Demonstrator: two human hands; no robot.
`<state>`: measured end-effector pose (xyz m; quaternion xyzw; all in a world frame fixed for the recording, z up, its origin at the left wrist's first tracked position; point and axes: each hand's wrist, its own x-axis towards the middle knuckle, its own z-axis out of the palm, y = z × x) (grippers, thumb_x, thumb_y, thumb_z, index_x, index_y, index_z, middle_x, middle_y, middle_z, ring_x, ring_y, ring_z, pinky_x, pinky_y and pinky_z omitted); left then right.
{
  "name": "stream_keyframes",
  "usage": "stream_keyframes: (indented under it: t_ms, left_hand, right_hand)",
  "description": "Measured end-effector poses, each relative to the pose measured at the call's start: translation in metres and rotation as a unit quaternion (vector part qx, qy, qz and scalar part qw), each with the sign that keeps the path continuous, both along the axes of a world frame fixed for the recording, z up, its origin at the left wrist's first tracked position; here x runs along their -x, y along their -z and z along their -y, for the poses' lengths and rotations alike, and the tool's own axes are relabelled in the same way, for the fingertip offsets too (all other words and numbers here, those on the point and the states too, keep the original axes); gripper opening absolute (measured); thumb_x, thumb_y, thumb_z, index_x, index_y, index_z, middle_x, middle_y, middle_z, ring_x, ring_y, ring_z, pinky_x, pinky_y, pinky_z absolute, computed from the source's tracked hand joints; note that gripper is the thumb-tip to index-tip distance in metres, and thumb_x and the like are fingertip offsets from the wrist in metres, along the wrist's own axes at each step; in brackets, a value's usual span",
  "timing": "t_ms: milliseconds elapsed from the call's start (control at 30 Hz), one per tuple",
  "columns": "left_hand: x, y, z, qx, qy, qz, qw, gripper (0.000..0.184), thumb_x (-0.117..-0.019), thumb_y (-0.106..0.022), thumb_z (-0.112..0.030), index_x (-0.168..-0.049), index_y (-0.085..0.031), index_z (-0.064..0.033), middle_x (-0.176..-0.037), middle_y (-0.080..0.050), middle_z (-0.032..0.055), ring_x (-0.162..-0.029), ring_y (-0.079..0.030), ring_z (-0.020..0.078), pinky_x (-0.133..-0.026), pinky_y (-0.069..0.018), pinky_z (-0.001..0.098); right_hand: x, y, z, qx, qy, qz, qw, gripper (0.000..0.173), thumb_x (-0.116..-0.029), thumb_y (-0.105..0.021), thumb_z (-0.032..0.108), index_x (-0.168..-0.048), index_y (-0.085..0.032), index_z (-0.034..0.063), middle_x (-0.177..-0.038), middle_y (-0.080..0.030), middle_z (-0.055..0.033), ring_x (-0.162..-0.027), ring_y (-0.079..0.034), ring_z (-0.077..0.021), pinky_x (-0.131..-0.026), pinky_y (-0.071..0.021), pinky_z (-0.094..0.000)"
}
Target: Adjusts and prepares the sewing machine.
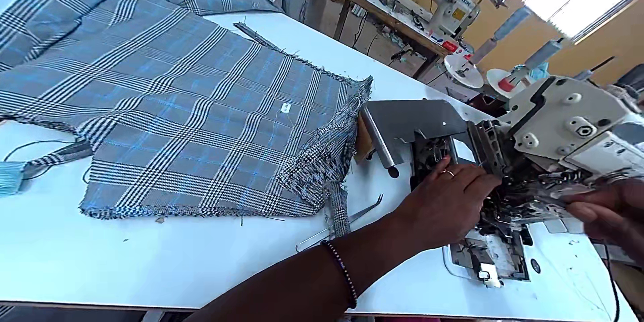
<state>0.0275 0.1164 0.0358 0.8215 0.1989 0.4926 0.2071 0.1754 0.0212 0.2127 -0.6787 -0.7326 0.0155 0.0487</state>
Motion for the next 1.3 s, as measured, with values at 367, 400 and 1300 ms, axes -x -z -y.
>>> stream_keyframes:
  t_ms: [367, 400, 1300]
  left_hand:
    - [0.005, -0.019, -0.004, -0.004, 0.052, 0.012, 0.999, 0.032, -0.1066, -0.048, -0.018, -0.096, -0.074, -0.0024, -0.095, -0.071, 0.0088, -0.096, -0.068, 0.0242, -0.091, -0.0523, 0.0477]
    - [0.007, -0.017, -0.006, -0.001, 0.047, 0.027, 0.999, 0.036, -0.1081, -0.044, -0.021, -0.094, -0.072, -0.003, -0.093, -0.071, 0.0072, -0.094, -0.067, 0.0212, -0.09, -0.0522, 0.044]
    - [0.021, -0.014, 0.021, 0.157, 0.028, 0.09, 0.983, 0.04, -0.1104, -0.037, -0.024, -0.087, -0.064, -0.0048, -0.085, -0.062, -0.0031, -0.083, -0.057, -0.0007, -0.079, -0.0484, 0.0196]
  right_hand:
    - [-0.068, 0.067, 0.047, -0.077, 0.018, -0.34, 0.937, 0.021, -0.1036, -0.054, 0.025, -0.11, -0.066, 0.0095, -0.084, -0.064, 0.01, -0.062, -0.053, 0.005, -0.053, -0.0433, -0.0129]
    - [-0.086, 0.072, 0.06, -0.094, 0.064, -0.284, 0.952, 0.025, -0.1038, -0.053, 0.021, -0.115, -0.065, 0.0027, -0.087, -0.065, 0.0049, -0.065, -0.056, 0.001, -0.057, -0.0477, -0.0179]
    - [-0.014, 0.147, -0.018, -0.341, 0.092, -0.444, 0.823, 0.013, -0.09, -0.065, 0.014, -0.091, -0.07, 0.0026, -0.07, -0.063, 0.003, -0.049, -0.051, -0.0004, -0.045, -0.0445, -0.019]
